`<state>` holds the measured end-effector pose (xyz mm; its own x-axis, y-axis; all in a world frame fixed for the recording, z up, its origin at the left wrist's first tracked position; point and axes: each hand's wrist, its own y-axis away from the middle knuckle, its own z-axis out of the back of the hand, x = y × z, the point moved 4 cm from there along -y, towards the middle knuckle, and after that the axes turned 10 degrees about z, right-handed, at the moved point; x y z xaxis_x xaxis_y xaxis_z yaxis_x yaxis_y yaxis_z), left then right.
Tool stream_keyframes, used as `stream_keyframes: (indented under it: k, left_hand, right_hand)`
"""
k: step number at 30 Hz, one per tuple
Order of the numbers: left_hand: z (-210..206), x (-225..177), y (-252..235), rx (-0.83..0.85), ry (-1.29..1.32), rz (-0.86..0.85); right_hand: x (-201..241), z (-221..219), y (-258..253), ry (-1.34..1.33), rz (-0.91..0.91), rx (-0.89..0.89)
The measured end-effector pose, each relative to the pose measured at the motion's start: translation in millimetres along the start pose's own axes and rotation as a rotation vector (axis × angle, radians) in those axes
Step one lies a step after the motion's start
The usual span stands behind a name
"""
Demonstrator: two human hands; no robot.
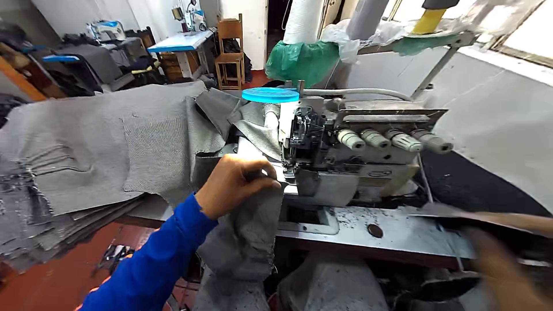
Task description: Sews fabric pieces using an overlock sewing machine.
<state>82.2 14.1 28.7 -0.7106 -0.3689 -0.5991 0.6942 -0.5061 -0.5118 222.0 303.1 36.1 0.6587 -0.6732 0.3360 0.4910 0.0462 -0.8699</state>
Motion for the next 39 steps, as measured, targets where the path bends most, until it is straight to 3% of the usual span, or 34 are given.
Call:
stream_keyframes:
  k: [5, 8, 13, 18, 21, 25, 29, 34, 39]
  left_hand:
    - [-2.0, -35.3, 10.7, -0.07, 0.156, -0.055]
    - [-1.0, -28.8, 14.6, -0.091, 0.166, 0.008]
    - [8.1, -25.4, 18.4, -0.136, 0.142, 0.11]
    - [-2.9, -18.8, 10.4, -0.174, -0.015, 0.164]
    - [-28.7, 10.6, 9.5, -0.219, -0.181, 0.162]
    - [-52.1, 1.2, 18.8, -0.358, -0.524, 0.018]
    - [-70.3, -27.7, 33.4, -0.252, -0.713, 0.014]
    - [-69.4, -25.7, 17.7, -0.108, -0.637, 0.103]
    - [-40.8, -51.4, 28.5, -0.118, -0.537, 0.045]
  right_hand:
    - [15.8, -134.7, 13.7, -0.555, -0.279, -0.277]
    - [32.5, -163.2, 8.0, -0.847, -0.397, -0.377]
    - [37.3, -177.3, 14.7, -0.929, -0.458, -0.384]
    - [42.8, -194.0, 65.0, -0.669, -0.334, 0.013]
    - [36.9, -213.2, 100.3, -0.68, -0.504, 0.11]
    - [38.3, -205.5, 107.0, -0.956, -0.708, 0.116]
    - [42.4, -182.8, 111.8, -0.888, -0.738, 0.156]
    - [21.0, -175.8, 88.2, -0.928, -0.567, 0.034]
    - [11.6, -175.4, 64.5, -1.147, -0.682, 0.011]
